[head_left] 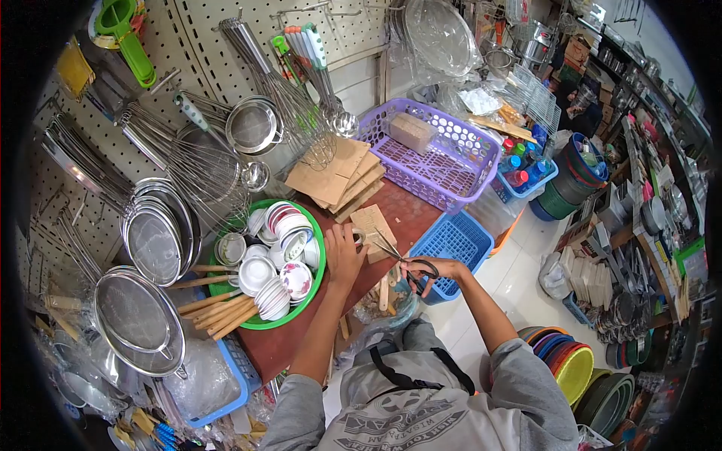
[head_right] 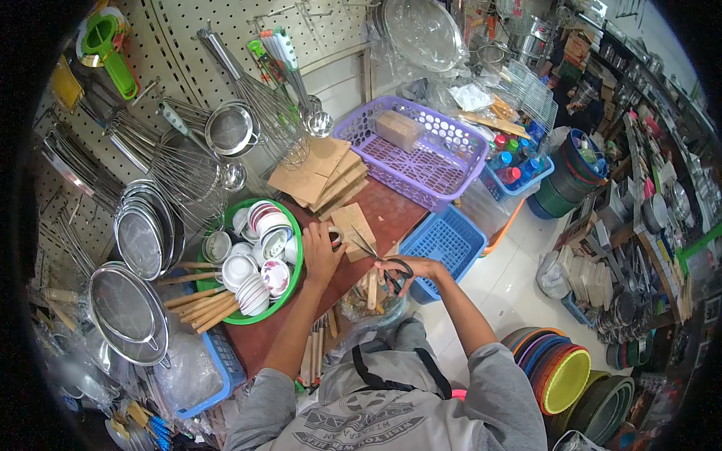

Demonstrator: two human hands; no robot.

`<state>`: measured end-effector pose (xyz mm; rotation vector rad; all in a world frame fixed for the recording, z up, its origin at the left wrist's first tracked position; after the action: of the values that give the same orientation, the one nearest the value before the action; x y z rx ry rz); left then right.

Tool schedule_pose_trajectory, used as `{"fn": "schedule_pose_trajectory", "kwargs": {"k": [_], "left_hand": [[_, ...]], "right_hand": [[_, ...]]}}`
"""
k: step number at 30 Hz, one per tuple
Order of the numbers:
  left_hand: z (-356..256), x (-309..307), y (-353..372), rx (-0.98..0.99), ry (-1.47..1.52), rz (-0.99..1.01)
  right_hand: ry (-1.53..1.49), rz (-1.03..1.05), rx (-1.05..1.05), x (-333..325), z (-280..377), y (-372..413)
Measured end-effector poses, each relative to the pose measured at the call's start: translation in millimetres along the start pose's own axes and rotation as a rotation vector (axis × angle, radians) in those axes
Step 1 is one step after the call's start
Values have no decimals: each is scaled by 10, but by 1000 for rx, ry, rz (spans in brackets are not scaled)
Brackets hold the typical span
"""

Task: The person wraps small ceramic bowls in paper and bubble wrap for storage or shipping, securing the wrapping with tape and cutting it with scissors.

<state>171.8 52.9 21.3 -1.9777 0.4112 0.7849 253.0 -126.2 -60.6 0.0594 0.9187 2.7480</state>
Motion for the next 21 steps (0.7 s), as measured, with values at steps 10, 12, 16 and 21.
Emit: {"fn": "schedule_pose_trajectory", "kwargs": {"k": [10,12,16,21], "left_hand": [[-5,5,12,-5,-18,15],[-7,10,19,2,-37,28],[-19,-11,19,3,-15,17],[-33,-34,12,21,18,-17]], "right_hand": [[-10,-91,-106,246,71,-108],[-22,-116,-122,291,76,-136],[-5,-204,-210,312,91,-286],[-81,-276,-170,360,123,-398]]}}
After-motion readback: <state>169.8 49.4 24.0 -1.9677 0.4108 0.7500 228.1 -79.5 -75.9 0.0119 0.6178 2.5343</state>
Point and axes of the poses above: each hand's wrist, its own y-axis away from the middle knuckle, its own x-axis out of the palm, z = x × y, the point moved 9 cm from there along -y, towards the middle knuckle, and after that the axes turned 14 degrees about -z, right-handed, at the moved point
